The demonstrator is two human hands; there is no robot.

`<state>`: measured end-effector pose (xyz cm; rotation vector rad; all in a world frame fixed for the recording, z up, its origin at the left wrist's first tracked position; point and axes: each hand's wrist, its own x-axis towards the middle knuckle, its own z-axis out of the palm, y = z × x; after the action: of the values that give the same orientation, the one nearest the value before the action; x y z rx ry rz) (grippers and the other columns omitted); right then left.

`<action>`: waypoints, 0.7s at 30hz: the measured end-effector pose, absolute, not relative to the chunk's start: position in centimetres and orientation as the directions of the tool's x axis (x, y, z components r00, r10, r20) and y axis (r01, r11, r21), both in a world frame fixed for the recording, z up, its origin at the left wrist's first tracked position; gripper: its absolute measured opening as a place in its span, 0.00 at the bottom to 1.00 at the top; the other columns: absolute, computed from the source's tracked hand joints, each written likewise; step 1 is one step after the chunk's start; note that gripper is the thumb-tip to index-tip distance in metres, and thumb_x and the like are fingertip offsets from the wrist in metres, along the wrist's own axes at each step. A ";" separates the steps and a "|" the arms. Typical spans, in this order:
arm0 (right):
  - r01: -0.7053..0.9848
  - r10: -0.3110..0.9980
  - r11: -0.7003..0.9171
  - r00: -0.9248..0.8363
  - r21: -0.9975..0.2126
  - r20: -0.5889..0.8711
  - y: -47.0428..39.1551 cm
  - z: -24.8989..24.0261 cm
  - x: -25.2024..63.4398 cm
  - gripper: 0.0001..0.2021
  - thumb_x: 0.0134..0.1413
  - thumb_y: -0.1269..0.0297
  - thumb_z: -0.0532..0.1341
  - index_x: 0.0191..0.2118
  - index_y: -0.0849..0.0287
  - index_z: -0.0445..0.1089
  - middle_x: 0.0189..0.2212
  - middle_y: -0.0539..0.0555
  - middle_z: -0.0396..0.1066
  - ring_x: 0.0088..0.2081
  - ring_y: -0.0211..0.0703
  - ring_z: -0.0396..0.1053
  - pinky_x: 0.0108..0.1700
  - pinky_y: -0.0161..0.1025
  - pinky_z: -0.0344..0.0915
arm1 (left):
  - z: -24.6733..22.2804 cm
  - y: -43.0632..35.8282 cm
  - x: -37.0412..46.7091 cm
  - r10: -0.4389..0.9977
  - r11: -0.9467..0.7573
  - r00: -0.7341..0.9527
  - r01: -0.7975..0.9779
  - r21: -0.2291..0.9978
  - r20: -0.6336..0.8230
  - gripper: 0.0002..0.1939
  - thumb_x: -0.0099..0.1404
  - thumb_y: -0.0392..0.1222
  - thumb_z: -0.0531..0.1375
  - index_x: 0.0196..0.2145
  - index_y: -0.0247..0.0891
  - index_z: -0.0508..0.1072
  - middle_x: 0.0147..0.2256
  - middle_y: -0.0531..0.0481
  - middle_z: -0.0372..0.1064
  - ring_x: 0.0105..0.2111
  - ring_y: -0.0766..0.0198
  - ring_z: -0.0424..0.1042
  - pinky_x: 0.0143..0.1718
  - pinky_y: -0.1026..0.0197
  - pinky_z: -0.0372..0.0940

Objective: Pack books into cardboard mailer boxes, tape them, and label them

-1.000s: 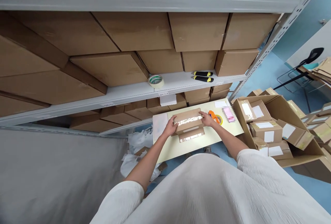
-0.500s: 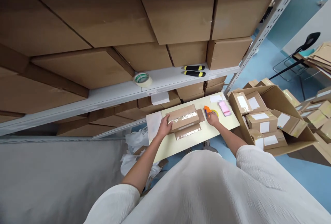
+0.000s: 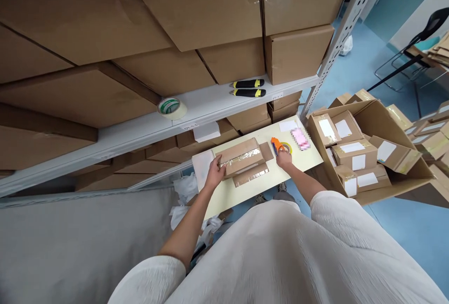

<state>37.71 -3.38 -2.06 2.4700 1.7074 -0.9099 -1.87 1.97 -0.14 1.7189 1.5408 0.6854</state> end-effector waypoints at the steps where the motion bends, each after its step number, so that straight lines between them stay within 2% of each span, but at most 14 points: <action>1: 0.849 0.859 -0.414 0.244 -0.329 -0.450 -3.4 -1.8 37.9 0.20 0.67 0.61 0.63 0.62 0.59 0.70 0.53 0.71 0.74 0.59 0.66 0.71 0.56 0.54 0.70 | -0.1 2.0 -1.9 0.987 -0.030 0.145 0.606 0.795 -0.073 0.31 0.69 0.44 0.60 0.68 0.40 0.67 0.65 0.36 0.66 0.68 0.44 0.65 0.73 0.37 0.59; 6: 0.790 0.847 -0.474 0.289 -0.388 -0.447 -3.4 1.3 39.4 0.15 0.68 0.60 0.61 0.57 0.57 0.73 0.55 0.68 0.74 0.58 0.64 0.72 0.53 0.52 0.71 | -0.2 2.2 -1.8 0.988 -0.015 0.132 0.604 0.797 -0.081 0.31 0.69 0.45 0.60 0.68 0.41 0.67 0.64 0.36 0.67 0.67 0.43 0.66 0.72 0.36 0.60; 9: 0.764 0.862 -0.457 0.255 -0.456 -0.438 -3.2 4.2 40.3 0.13 0.68 0.58 0.60 0.52 0.58 0.74 0.49 0.66 0.77 0.51 0.62 0.75 0.48 0.49 0.70 | -0.2 2.3 -1.8 0.987 0.011 0.124 0.599 0.800 -0.106 0.31 0.69 0.47 0.60 0.68 0.40 0.67 0.64 0.35 0.67 0.66 0.42 0.66 0.71 0.35 0.62; 12: 0.697 0.917 -0.362 0.147 -0.618 -0.371 -2.5 7.7 40.7 0.12 0.66 0.58 0.59 0.48 0.58 0.73 0.44 0.62 0.78 0.43 0.55 0.75 0.45 0.45 0.68 | -0.2 2.4 -1.9 0.983 0.044 0.119 0.591 0.805 -0.140 0.32 0.69 0.48 0.61 0.68 0.40 0.67 0.63 0.34 0.67 0.65 0.42 0.67 0.69 0.36 0.64; 16: 0.514 0.964 -0.208 -0.038 -0.832 -0.265 -0.6 12.6 39.6 0.13 0.64 0.54 0.58 0.44 0.57 0.72 0.40 0.55 0.77 0.41 0.48 0.72 0.44 0.41 0.66 | -0.3 2.5 -1.8 0.984 0.048 0.117 0.567 0.823 -0.138 0.33 0.68 0.49 0.61 0.68 0.42 0.67 0.63 0.35 0.67 0.63 0.43 0.69 0.67 0.36 0.66; 21: 0.373 0.945 -0.185 -0.186 -0.909 -0.269 2.6 16.2 35.9 0.11 0.57 0.54 0.56 0.35 0.56 0.67 0.31 0.49 0.68 0.34 0.43 0.64 0.38 0.39 0.61 | -0.2 2.3 -1.4 0.990 -0.001 0.122 0.536 0.844 -0.077 0.31 0.68 0.46 0.61 0.67 0.42 0.68 0.63 0.35 0.68 0.66 0.42 0.66 0.71 0.35 0.62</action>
<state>35.95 2.60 16.17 2.2143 2.2164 -1.9803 -1.42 2.31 -0.17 1.6381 1.5118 0.7518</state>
